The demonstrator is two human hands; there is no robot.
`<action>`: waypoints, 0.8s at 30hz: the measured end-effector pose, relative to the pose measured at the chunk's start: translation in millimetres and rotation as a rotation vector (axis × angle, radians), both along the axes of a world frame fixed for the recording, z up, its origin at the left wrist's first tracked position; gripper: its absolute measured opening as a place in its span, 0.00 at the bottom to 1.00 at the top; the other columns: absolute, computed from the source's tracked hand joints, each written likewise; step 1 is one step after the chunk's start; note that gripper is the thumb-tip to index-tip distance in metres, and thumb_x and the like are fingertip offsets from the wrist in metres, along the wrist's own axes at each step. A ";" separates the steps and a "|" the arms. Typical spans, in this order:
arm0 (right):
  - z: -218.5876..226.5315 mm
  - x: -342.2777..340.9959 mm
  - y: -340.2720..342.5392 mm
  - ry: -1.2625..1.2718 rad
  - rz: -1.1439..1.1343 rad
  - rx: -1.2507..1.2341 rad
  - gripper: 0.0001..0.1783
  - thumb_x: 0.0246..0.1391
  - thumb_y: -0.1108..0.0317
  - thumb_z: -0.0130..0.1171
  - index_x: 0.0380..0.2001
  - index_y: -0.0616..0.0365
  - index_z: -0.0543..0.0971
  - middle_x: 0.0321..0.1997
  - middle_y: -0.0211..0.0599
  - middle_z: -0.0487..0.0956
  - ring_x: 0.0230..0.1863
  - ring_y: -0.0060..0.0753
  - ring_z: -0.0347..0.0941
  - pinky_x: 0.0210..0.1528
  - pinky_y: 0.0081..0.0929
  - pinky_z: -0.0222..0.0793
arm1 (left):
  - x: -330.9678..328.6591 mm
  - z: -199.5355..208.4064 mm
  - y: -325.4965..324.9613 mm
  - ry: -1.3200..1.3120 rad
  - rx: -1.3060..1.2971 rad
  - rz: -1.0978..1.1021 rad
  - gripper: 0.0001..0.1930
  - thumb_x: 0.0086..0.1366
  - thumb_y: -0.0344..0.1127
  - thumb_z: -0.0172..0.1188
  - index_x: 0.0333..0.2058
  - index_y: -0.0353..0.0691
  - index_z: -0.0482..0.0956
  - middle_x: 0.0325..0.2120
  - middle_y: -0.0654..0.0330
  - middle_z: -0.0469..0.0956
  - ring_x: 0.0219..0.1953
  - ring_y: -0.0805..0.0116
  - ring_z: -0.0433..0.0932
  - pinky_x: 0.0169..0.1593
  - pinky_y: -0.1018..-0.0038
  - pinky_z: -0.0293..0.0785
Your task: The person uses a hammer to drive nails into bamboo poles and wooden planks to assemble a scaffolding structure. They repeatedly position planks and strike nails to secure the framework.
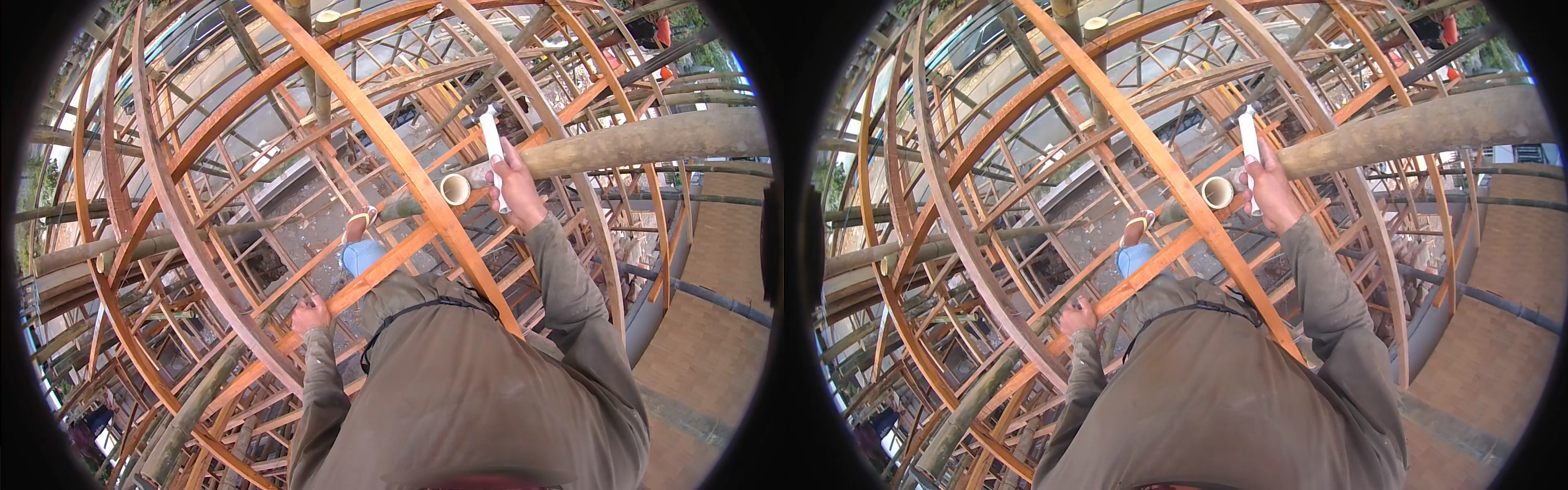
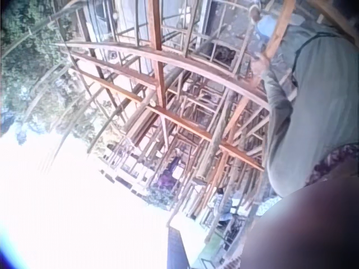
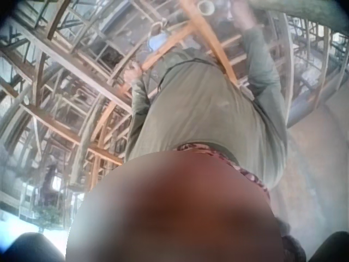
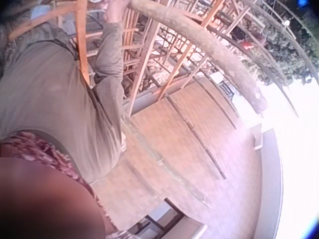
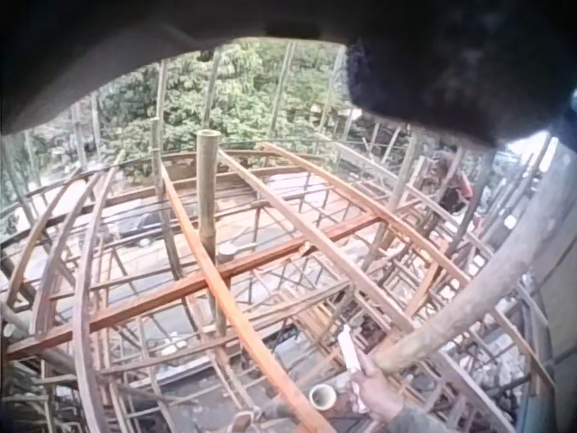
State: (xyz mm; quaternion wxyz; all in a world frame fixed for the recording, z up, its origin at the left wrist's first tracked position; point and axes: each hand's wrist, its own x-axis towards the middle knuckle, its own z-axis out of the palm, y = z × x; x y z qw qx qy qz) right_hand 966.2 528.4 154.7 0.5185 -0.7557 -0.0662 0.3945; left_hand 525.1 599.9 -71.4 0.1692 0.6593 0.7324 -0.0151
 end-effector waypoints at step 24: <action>-20.7 -37.2 -1.0 0.410 -0.003 -0.139 0.36 0.72 0.64 0.42 0.77 0.40 0.43 0.31 0.29 0.68 0.19 0.19 0.62 0.15 0.21 0.64 | -0.2 -4.3 4.4 0.073 -0.156 -0.107 0.24 0.61 0.56 0.54 0.30 0.38 0.83 0.27 0.44 0.82 0.34 0.40 0.82 0.40 0.46 0.75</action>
